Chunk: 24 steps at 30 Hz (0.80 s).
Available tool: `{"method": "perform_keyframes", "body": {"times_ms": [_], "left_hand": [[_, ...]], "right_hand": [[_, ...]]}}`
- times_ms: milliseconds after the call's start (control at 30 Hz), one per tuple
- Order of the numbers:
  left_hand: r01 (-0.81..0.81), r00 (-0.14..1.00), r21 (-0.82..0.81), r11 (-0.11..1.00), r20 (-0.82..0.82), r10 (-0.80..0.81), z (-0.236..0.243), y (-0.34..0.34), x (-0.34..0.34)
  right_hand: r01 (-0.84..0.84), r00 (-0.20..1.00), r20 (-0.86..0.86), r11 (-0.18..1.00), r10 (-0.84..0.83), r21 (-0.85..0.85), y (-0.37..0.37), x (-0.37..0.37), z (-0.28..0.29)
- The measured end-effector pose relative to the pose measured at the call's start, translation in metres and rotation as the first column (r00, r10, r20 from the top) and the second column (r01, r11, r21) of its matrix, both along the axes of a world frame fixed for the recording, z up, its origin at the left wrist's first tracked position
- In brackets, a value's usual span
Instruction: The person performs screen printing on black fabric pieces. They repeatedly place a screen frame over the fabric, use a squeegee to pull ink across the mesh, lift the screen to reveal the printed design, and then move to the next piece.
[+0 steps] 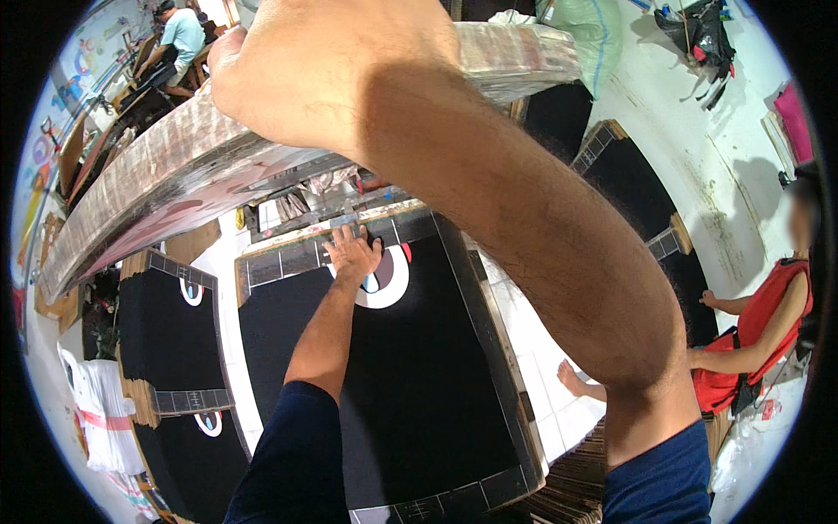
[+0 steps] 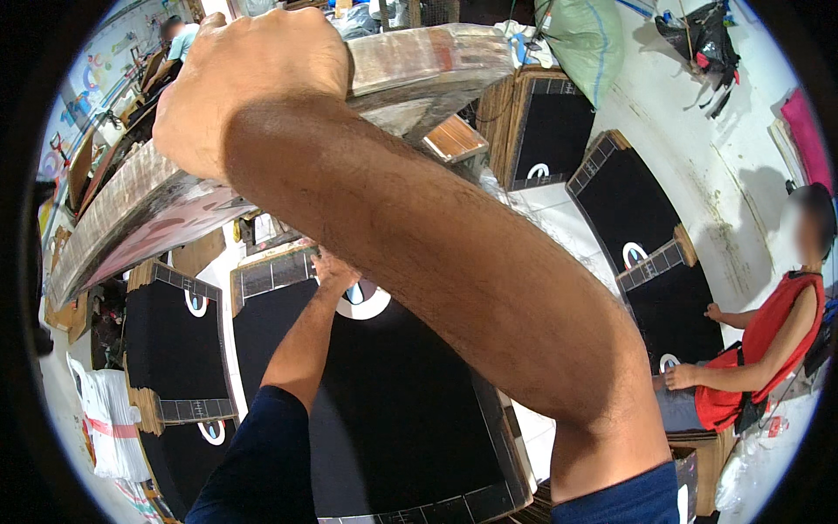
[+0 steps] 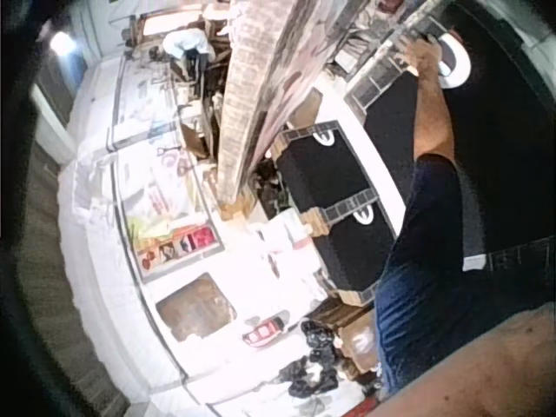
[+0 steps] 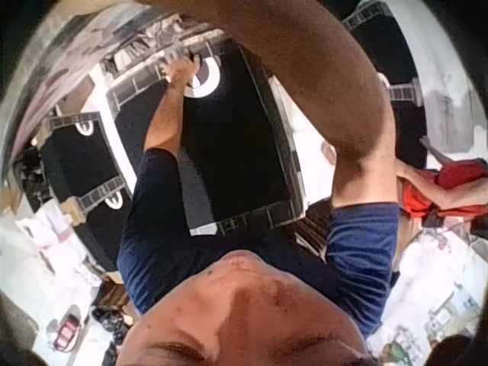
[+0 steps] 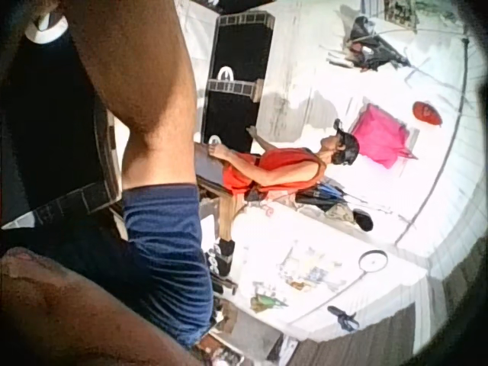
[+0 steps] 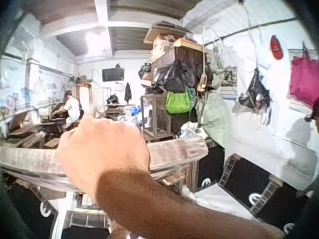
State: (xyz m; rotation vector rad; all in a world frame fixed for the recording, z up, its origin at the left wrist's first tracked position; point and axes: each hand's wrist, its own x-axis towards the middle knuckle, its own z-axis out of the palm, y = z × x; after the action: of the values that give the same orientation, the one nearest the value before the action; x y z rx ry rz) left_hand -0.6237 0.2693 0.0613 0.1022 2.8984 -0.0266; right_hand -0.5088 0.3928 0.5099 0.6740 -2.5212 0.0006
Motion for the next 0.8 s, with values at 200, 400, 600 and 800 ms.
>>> {"method": "perform_keyframes", "body": {"times_ms": [200,400,600,800], "left_hand": [[0.066,0.904,0.124,0.990,-0.428,-0.006,0.006,0.016,0.077],[0.217,0.638,0.691,0.689,-0.635,0.436,0.080,-0.046,0.282],[0.296,0.560,0.815,-0.499,0.275,0.781,0.170,-0.160,0.398],[-0.337,0.394,0.691,-0.639,0.720,0.571,0.047,-0.182,0.433]], "right_hand": [[0.026,0.998,0.068,0.978,-0.013,-0.205,-0.006,0.009,-0.026],[-0.214,0.917,-0.398,0.863,0.017,-0.457,-0.006,0.057,-0.086],[-0.078,0.997,-0.042,0.889,0.066,-0.451,0.009,0.180,-0.214],[0.094,0.902,0.400,0.831,0.162,-0.549,0.017,0.173,-0.341]]}}
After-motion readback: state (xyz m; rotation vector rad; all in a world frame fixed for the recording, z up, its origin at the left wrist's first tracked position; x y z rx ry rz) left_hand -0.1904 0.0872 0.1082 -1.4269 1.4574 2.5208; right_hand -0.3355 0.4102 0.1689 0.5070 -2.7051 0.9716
